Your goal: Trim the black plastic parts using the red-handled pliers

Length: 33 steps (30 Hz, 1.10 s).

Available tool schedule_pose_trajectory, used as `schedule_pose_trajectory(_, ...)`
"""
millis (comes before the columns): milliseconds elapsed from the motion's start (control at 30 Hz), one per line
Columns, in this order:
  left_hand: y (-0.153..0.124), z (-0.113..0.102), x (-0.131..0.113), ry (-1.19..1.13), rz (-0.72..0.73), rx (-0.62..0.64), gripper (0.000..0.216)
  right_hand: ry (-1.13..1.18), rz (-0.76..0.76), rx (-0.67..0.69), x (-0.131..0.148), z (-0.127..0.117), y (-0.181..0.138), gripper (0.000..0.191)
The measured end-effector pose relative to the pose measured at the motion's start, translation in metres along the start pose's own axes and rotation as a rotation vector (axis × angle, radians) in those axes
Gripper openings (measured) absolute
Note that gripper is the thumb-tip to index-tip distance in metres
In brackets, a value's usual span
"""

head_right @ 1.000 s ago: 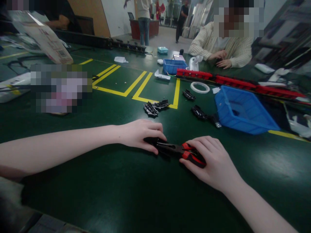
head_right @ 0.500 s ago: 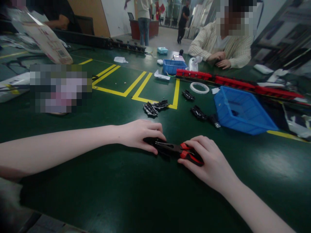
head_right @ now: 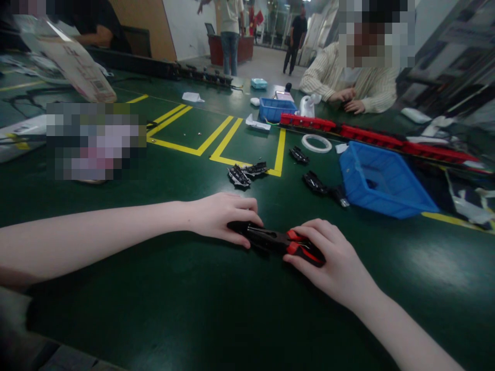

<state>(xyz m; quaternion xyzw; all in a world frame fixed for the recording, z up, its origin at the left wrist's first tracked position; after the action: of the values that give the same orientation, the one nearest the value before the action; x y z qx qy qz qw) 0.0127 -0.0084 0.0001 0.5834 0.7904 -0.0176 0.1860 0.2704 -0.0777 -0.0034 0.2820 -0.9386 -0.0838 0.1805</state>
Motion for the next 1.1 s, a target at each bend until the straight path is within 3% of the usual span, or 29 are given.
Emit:
schedule_pose_trajectory(600,0.0004,-0.0011,0.0001,-0.016,0.009,-0.01,0.04,-0.058,-0.087,0.0,-0.0014,-0.0008,0.0003,0.033)
schedule_pose_trajectory(900,0.0007,0.0001,-0.0003,0.014,-0.015,-0.01,0.04,-0.167,-0.198,-0.074,0.0042,-0.0008,0.0022,0.034)
schedule_pose_trajectory(1100,0.0003,-0.0018,-0.0006,-0.017,-0.025,0.005,0.038,-0.135,-0.192,-0.038,0.0,-0.004,0.0023,0.034)
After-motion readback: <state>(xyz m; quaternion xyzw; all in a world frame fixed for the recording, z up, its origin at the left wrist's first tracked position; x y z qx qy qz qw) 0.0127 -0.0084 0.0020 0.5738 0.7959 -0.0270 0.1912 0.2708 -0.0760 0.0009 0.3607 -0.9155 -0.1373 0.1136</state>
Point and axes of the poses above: each hand's wrist, its own y-axis towards the middle knuckle, its own z-axis out of the palm, x = y × z, the point moved 1 cm from there along y, towards the middle knuckle, and after that the axes turned 1 degree about z, right-handed, at the moved point
